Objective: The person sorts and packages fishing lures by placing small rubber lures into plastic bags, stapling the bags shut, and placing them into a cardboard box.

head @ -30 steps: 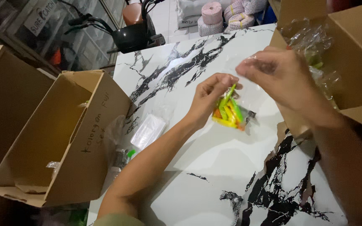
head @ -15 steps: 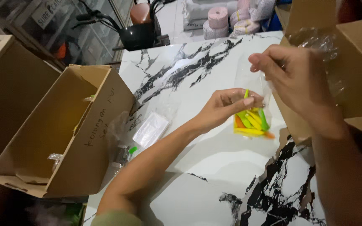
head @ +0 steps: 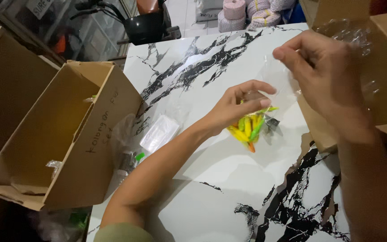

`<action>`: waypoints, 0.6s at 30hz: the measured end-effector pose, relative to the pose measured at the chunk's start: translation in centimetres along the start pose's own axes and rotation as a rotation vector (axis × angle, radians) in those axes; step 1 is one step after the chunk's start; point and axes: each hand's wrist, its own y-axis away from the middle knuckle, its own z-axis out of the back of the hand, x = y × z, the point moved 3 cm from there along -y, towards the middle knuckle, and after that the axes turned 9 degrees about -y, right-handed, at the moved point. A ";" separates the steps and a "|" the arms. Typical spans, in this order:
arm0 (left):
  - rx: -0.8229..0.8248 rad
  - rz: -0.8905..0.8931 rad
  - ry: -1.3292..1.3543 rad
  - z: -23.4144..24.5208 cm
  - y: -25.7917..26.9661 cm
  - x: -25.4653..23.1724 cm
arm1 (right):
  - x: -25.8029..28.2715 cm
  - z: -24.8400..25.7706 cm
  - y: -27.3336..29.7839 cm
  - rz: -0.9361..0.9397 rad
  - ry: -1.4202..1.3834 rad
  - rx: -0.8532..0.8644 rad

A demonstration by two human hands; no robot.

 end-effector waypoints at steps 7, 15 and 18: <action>0.017 -0.007 0.000 0.5 -0.7 1.1 | 0.6 0.6 0.0 0.136 0.025 -0.008; 0.122 0.121 -0.051 0.0 0.1 0.1 | 0.4 0.2 0.0 0.185 0.030 0.153; 0.266 0.129 0.258 -0.3 0.6 -0.3 | -0.1 0.2 -0.1 0.119 -0.257 0.005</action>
